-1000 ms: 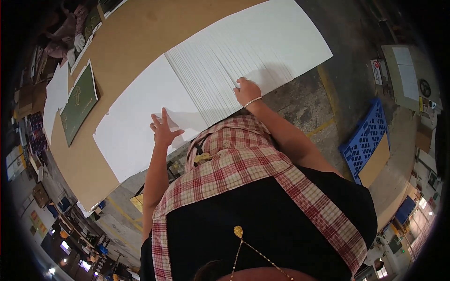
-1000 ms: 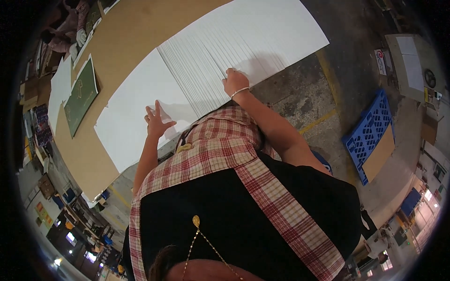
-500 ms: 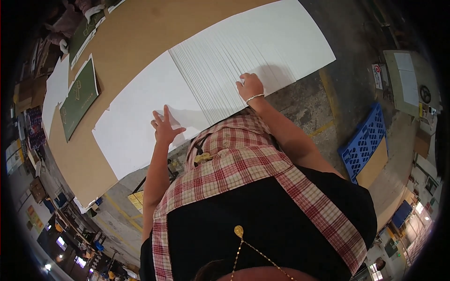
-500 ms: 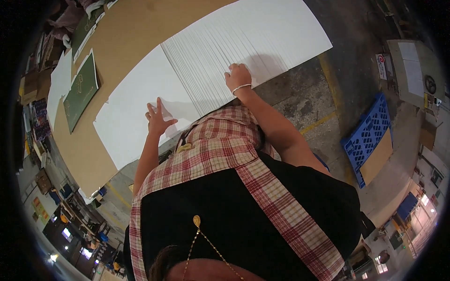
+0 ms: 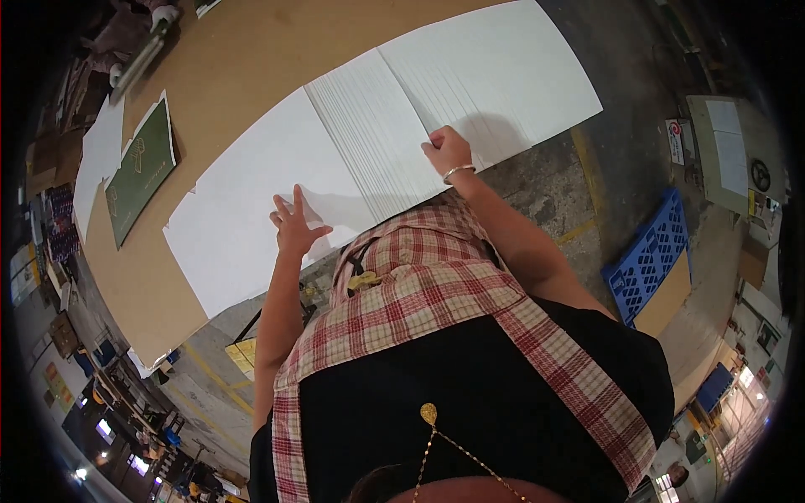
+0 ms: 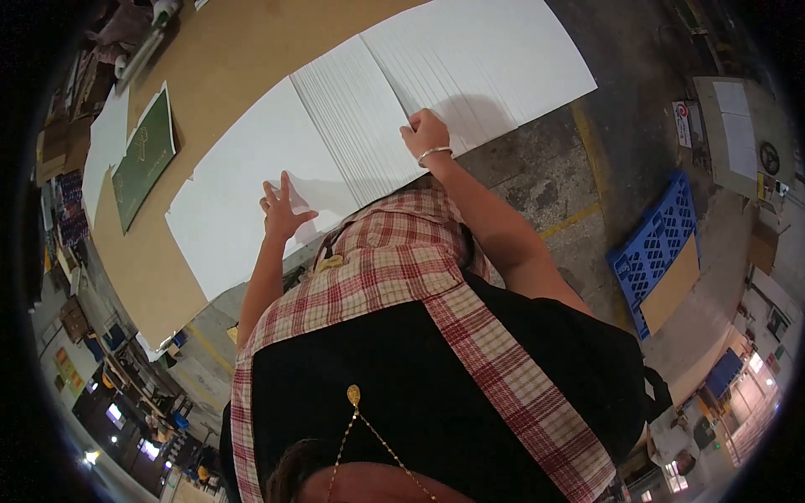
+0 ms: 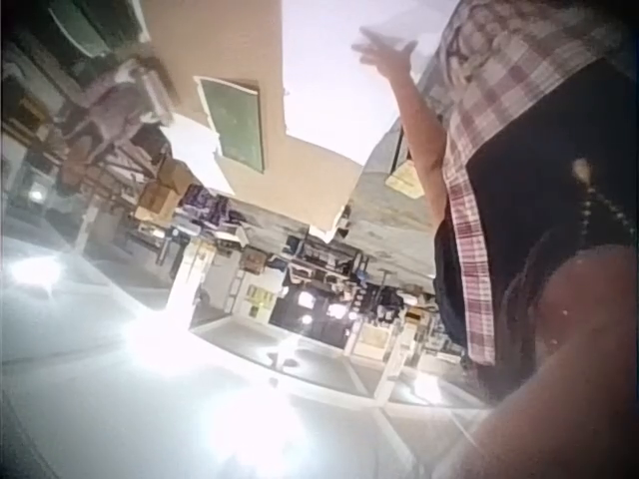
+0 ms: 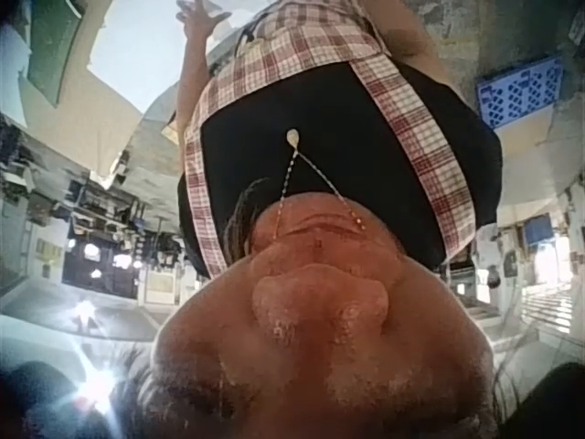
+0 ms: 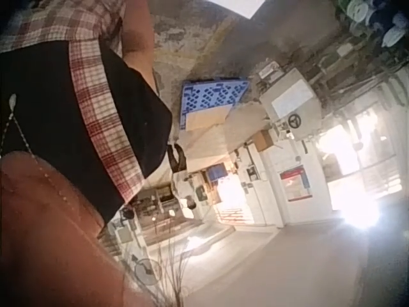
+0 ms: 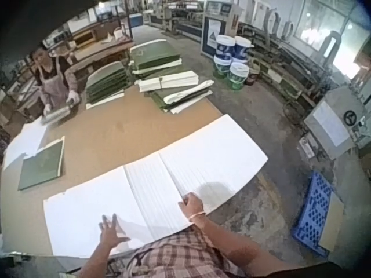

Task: Inspecting and flipping through large white paper or cardstock sheets on a workbench.

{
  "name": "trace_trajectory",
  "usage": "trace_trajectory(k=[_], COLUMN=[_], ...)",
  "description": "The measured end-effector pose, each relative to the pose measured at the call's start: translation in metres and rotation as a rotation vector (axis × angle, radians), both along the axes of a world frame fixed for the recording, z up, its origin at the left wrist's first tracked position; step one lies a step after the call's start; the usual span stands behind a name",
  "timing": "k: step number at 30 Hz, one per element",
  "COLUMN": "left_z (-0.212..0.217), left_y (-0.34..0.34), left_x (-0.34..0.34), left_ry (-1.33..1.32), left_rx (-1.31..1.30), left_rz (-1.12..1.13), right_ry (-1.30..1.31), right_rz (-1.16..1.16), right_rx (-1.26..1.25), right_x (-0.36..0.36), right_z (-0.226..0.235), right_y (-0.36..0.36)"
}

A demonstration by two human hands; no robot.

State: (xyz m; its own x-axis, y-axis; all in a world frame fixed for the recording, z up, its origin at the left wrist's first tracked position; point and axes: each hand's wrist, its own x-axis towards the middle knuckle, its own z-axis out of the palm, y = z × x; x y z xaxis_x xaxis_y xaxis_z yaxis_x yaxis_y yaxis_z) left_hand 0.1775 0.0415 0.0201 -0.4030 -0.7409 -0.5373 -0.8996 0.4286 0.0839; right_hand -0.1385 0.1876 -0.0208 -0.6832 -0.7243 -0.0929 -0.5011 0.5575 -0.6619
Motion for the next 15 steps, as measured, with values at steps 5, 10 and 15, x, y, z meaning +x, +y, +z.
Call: trace_trajectory(k=[5,10,15], left_z=[0.002,0.003,0.004], left_y=[0.000,0.002,0.002], left_x=[-0.001,-0.001,0.000], left_ry=[0.002,0.009,-0.007], left_rx=[-0.001,0.020,0.005], left_rz=[-0.013,0.008,-0.005], right_ry=[-0.245,-0.139,-0.044], right_rz=[0.023,0.111,0.156], right_rx=[0.159,0.175,0.117], right_x=[-0.013,-0.011,-0.006], right_z=[-0.012,-0.023,-0.023], right_y=[0.011,0.016,0.017])
